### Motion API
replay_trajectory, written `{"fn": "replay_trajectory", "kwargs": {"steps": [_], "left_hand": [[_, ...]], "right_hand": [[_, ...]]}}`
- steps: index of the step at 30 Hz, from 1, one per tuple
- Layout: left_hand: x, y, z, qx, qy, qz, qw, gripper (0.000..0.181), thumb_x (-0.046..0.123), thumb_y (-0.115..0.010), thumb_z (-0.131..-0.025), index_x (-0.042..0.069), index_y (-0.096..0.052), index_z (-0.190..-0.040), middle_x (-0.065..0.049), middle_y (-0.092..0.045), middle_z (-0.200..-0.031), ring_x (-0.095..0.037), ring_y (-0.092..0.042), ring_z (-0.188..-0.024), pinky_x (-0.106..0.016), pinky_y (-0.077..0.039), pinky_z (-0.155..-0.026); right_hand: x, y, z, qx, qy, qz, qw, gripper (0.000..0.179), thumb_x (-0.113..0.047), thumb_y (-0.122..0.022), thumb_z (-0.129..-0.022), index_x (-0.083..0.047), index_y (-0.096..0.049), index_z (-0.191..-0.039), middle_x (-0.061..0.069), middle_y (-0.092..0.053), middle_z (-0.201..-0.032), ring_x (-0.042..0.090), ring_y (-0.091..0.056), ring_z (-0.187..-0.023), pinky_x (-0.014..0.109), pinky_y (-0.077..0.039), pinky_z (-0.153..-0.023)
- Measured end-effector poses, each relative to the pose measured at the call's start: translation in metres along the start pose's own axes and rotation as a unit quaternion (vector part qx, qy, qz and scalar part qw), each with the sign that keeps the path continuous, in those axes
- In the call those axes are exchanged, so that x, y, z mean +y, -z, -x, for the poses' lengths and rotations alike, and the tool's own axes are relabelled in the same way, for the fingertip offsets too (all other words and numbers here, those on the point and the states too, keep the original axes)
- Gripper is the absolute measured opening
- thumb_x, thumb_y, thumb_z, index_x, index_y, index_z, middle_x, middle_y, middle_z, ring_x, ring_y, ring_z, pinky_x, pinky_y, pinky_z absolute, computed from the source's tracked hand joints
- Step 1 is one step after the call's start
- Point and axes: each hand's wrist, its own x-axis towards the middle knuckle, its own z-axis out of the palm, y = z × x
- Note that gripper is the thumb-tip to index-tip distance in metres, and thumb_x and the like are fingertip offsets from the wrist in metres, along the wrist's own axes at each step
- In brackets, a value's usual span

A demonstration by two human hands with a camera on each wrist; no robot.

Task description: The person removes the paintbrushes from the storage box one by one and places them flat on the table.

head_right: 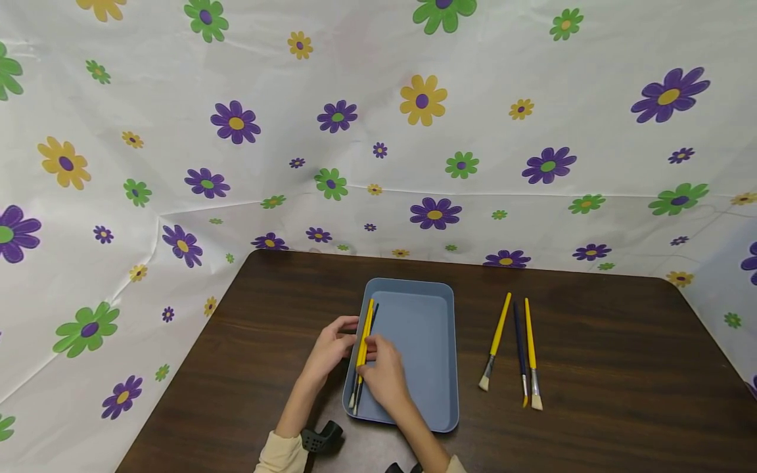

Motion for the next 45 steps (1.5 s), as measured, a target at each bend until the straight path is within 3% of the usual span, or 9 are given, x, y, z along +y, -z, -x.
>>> {"fn": "replay_trajectory", "kwargs": {"steps": [14,25,45], "left_hand": [[-0.002,0.0,-0.001,-0.004,-0.009,-0.001,1.0,0.041,0.0,-0.059,-0.093,-0.005,-0.062,-0.134,-0.024,-0.063,-0.127,-0.025,-0.064,-0.093,-0.041,-0.059,-0.074],[-0.002,-0.002,-0.002,-0.006,-0.006,0.0,1.0,0.04,0.0,-0.058,-0.093,-0.006,-0.063,-0.133,-0.024,-0.064,-0.127,-0.023,-0.064,-0.091,-0.04,-0.059,-0.073],[0.0,-0.001,-0.002,-0.005,-0.012,-0.001,0.9999,0.04,0.0,-0.058,-0.093,-0.007,-0.063,-0.132,-0.025,-0.064,-0.126,-0.024,-0.066,-0.092,-0.04,-0.06,-0.073]], "right_hand": [[0.0,0.002,-0.001,-0.009,-0.018,-0.018,0.9996,0.046,0.015,-0.076,-0.077,0.016,-0.061,-0.121,0.019,-0.07,-0.1,0.033,-0.069,-0.091,0.044,-0.059,-0.078],[0.0,0.011,-0.005,0.028,-0.031,-0.057,0.9975,0.05,0.013,-0.075,-0.079,0.019,-0.058,-0.125,0.024,-0.071,-0.101,0.036,-0.071,-0.091,0.044,-0.059,-0.079],[-0.005,0.022,-0.007,0.033,-0.075,-0.149,0.9855,0.045,0.014,-0.069,-0.081,0.023,-0.06,-0.124,0.03,-0.07,-0.105,0.038,-0.072,-0.093,0.027,-0.058,-0.074]]}}
